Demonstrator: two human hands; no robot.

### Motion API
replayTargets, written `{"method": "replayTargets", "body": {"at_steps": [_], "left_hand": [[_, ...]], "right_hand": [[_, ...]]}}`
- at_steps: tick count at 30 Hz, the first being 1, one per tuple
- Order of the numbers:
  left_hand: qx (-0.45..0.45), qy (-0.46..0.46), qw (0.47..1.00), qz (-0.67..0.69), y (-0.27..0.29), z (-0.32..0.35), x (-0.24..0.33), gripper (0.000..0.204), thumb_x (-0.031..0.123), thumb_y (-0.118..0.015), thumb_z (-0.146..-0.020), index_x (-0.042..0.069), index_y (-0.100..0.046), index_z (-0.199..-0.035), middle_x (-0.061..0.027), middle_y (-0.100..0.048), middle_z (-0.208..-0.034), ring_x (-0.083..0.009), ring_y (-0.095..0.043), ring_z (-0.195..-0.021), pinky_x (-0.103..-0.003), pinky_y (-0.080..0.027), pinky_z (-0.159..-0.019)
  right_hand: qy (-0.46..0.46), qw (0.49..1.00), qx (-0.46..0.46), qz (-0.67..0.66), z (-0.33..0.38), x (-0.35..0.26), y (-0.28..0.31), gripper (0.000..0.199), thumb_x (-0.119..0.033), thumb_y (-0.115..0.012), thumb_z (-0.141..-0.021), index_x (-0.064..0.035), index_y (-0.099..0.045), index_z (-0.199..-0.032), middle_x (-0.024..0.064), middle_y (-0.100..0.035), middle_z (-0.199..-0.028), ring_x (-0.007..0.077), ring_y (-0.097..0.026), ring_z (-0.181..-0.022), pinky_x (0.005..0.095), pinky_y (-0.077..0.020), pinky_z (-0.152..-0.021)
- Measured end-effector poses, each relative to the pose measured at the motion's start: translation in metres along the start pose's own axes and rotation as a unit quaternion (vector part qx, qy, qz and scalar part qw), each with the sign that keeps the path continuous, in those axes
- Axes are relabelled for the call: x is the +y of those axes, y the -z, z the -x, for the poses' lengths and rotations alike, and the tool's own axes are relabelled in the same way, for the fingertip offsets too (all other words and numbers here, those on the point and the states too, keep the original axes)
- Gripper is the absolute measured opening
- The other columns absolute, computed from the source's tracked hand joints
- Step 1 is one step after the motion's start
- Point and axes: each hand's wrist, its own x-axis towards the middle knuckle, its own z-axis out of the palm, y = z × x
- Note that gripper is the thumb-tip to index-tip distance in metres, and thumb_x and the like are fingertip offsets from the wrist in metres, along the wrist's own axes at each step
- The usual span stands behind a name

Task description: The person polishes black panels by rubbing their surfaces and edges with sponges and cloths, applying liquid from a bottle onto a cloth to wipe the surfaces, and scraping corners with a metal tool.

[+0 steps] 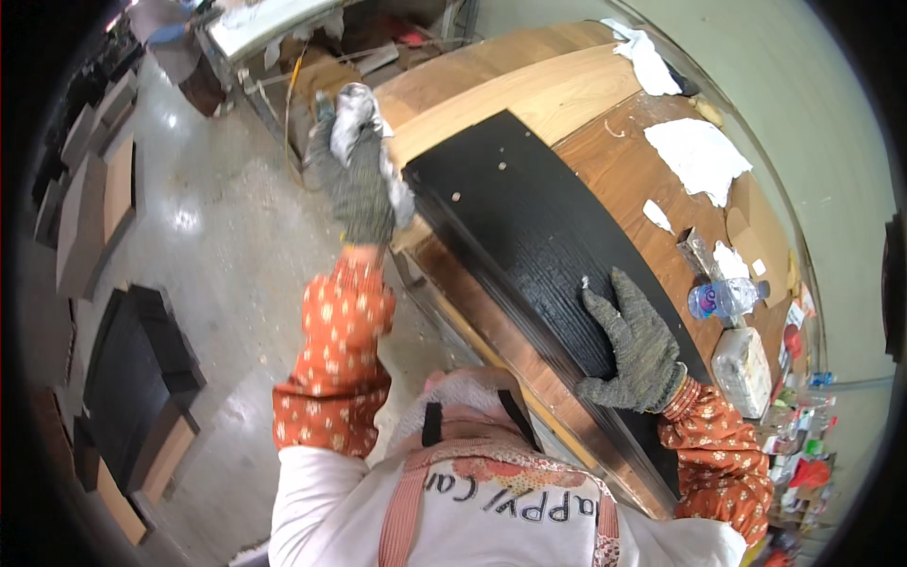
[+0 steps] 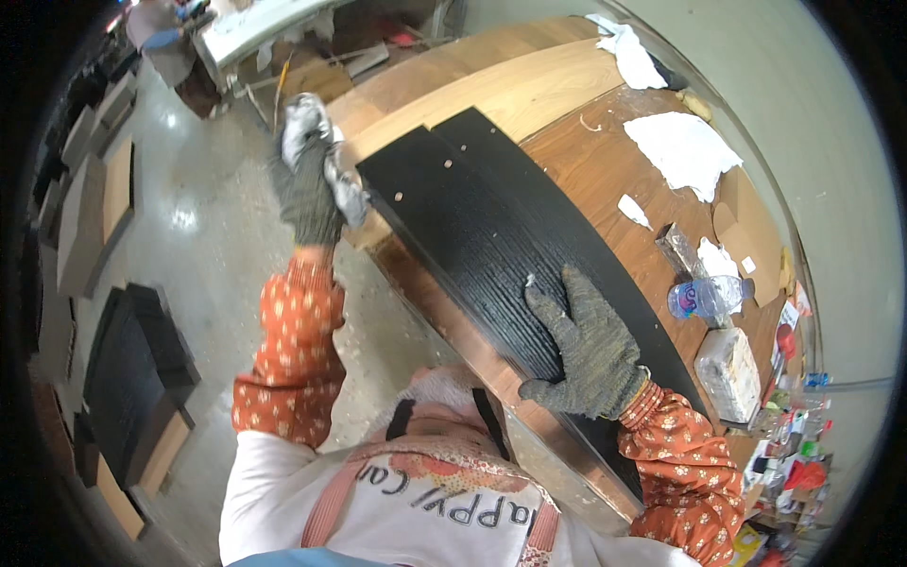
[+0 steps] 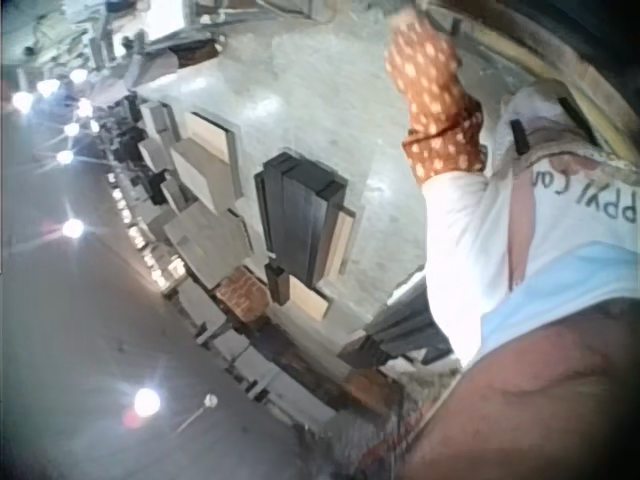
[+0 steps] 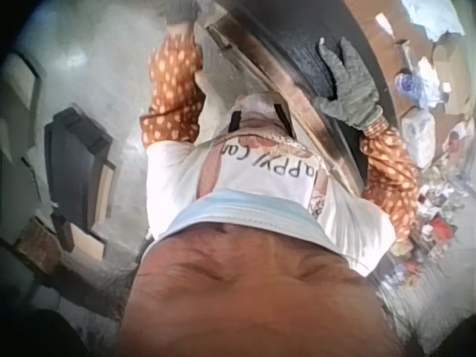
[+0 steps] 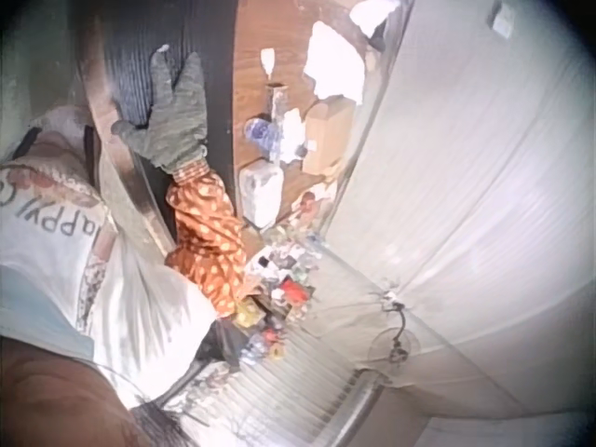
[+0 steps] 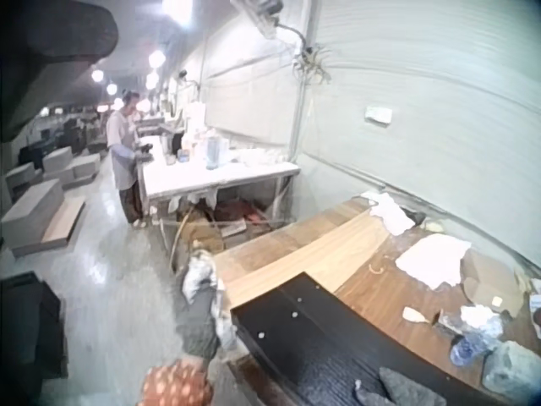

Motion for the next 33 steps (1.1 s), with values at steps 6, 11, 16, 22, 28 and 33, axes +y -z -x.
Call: {"method": "replayTargets", "body": {"at_steps": [6, 11, 16, 22, 28, 33], "left_hand": [[-0.353, -0.324, 0.851, -0.214, -0.052, 0.095, 0.037, 0.031, 0.015, -0.053, -0.091, 0.013, -0.065, -0.119, -0.0124, -0.066, -0.112, -0.0285, -0.062, -0.109, -0.039, -0.047, -0.1], [-0.585, -0.256, 0.69, -0.341, -0.101, 0.019, 0.069, 0.031, 0.026, -0.061, -0.082, 0.023, -0.069, -0.111, -0.0127, -0.07, -0.099, -0.0316, -0.067, -0.096, -0.045, -0.052, -0.088], [-0.456, -0.089, 0.722, -0.513, -0.089, -0.018, 0.035, 0.03, 0.035, -0.056, -0.093, 0.01, -0.068, -0.105, -0.0181, -0.068, -0.106, -0.0366, -0.064, -0.101, -0.046, -0.049, -0.087], [-0.527, -0.352, 0.645, -0.427, -0.11, 0.071, 0.071, 0.04, 0.022, -0.075, -0.074, 0.013, -0.066, -0.112, -0.0156, -0.064, -0.116, -0.0337, -0.063, -0.107, -0.045, -0.049, -0.093], [-0.553, -0.278, 0.686, -0.382, -0.108, 0.023, 0.06, 0.033, 0.027, -0.066, -0.084, 0.013, -0.065, -0.114, -0.0125, -0.067, -0.098, -0.0332, -0.065, -0.093, -0.044, -0.051, -0.081], [-0.518, 0.01, 0.749, -0.412, -0.072, -0.049, 0.01, 0.053, 0.045, -0.057, -0.095, 0.005, -0.054, -0.13, -0.0148, -0.064, -0.115, -0.0273, -0.061, -0.107, -0.039, -0.044, -0.096]], "right_hand": [[0.027, 0.998, 0.039, -0.048, -0.003, 0.001, -0.002, 0.11, -0.053, -0.085, -0.057, -0.0066, -0.039, -0.147, 0.0362, -0.031, -0.145, 0.0508, -0.038, -0.133, 0.0535, -0.0343, -0.109], [0.001, 0.997, 0.066, -0.031, 0.011, 0.001, 0.003, 0.102, -0.044, -0.087, -0.059, -0.0055, -0.044, -0.143, 0.033, -0.036, -0.144, 0.0498, -0.042, -0.13, 0.0521, -0.0366, -0.109], [-0.016, 0.997, 0.044, -0.062, 0.003, -0.003, 0.017, 0.093, -0.044, -0.085, -0.063, -0.0065, -0.047, -0.14, 0.0306, -0.04, -0.139, 0.0459, -0.044, -0.128, 0.0499, -0.0399, -0.106], [-0.027, 0.997, 0.023, -0.063, 0.002, 0.0, 0.014, 0.094, -0.044, -0.083, -0.066, -0.0065, -0.045, -0.143, 0.0299, -0.039, -0.14, 0.0436, -0.041, -0.131, 0.0474, -0.0362, -0.11], [-0.048, 0.996, 0.004, -0.076, 0.01, 0.005, 0.014, 0.094, -0.05, -0.08, -0.069, -0.0062, -0.044, -0.143, 0.0309, -0.034, -0.146, 0.0445, -0.036, -0.136, 0.0473, -0.0327, -0.113], [-0.029, 0.998, 0.009, -0.052, 0.003, 0.005, 0.014, 0.09, -0.051, -0.079, -0.071, -0.0085, -0.046, -0.142, 0.031, -0.035, -0.145, 0.0445, -0.037, -0.135, 0.0483, -0.0341, -0.112]]}}
